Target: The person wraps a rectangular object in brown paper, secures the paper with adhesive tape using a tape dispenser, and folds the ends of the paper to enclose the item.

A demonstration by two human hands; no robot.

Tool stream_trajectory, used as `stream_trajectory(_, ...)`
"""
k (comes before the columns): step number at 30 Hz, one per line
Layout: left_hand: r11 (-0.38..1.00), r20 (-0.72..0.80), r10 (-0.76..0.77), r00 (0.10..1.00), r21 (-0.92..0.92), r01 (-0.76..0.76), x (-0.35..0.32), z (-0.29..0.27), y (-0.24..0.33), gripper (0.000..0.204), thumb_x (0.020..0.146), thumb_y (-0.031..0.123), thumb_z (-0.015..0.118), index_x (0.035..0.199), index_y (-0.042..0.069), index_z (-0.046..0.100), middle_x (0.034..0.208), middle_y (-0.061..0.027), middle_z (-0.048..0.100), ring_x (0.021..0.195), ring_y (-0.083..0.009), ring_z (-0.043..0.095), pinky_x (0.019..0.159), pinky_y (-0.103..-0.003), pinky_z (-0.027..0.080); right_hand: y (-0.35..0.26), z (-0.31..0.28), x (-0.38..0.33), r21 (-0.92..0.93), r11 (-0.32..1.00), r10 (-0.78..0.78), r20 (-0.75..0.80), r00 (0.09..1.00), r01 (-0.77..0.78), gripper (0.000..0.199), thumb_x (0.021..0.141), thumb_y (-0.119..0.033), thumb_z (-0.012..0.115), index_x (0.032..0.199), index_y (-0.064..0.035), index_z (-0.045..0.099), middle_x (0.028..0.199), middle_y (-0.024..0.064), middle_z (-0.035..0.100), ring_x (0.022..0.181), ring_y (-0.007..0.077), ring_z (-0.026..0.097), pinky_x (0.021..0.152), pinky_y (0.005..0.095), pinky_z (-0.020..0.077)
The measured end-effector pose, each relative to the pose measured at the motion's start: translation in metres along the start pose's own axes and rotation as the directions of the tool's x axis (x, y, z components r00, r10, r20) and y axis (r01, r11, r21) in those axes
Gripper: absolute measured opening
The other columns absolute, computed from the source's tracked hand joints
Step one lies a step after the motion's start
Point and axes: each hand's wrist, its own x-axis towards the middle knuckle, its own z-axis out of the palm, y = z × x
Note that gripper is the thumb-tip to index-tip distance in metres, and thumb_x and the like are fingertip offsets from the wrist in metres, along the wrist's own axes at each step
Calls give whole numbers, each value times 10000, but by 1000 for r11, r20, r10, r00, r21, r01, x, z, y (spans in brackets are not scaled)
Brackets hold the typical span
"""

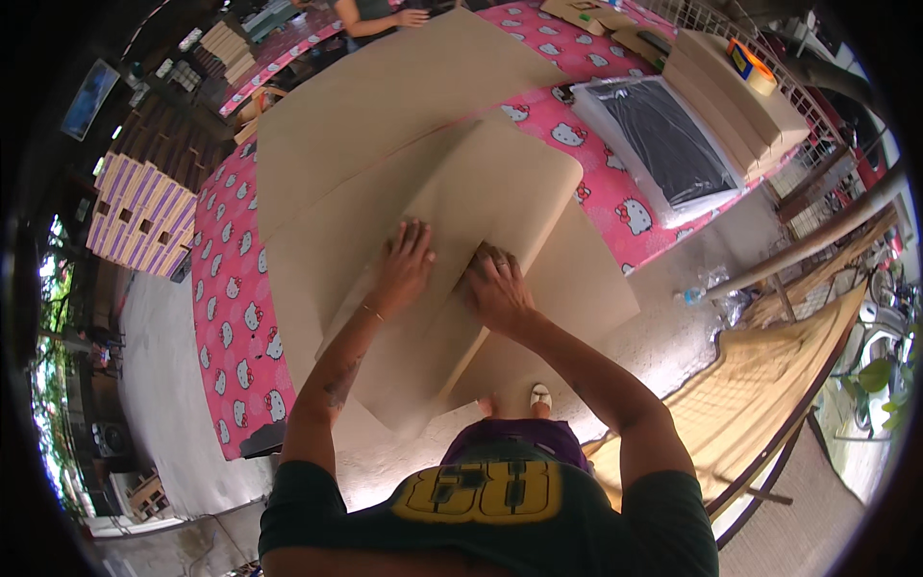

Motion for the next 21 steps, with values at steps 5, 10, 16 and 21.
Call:
stream_trajectory(5,996,76,-42,996,-75,48,-12,-12,57,713,971,399,477,1526,14,250,1573,-275,213,1446,-496,186,1143,-631,199,28,2,4,52,991,-125,-19,992,125,485,833,-343,667,1247,-101,595,1386,176,451,1388,393,364,1089,603,302)
stream_trajectory(10,981,61,-121,991,-145,128,-25,-10,74,816,885,411,564,1517,-4,258,1543,-339,209,1430,-535,180,1151,-622,196,27,-4,8,115,974,-197,-3,980,196,415,813,-389,673,1179,-195,640,1311,153,463,1292,413,441,1016,609,362)
stream_trajectory(16,983,-96,-153,984,-118,141,-9,12,82,704,862,323,610,1397,-73,380,1418,-369,374,1357,-520,320,1150,-570,253,43,4,21,13,966,-258,26,966,258,429,752,-459,704,1089,-194,682,1264,155,437,1200,445,472,931,626,403)
stream_trajectory(21,994,-99,-101,990,23,104,-3,17,79,533,833,161,650,1271,-73,456,1344,-397,442,1273,-540,416,1083,-538,367,38,12,21,-1,970,-241,-14,970,241,467,746,-476,704,1099,-171,680,1297,165,421,1226,453,445,937,646,387)
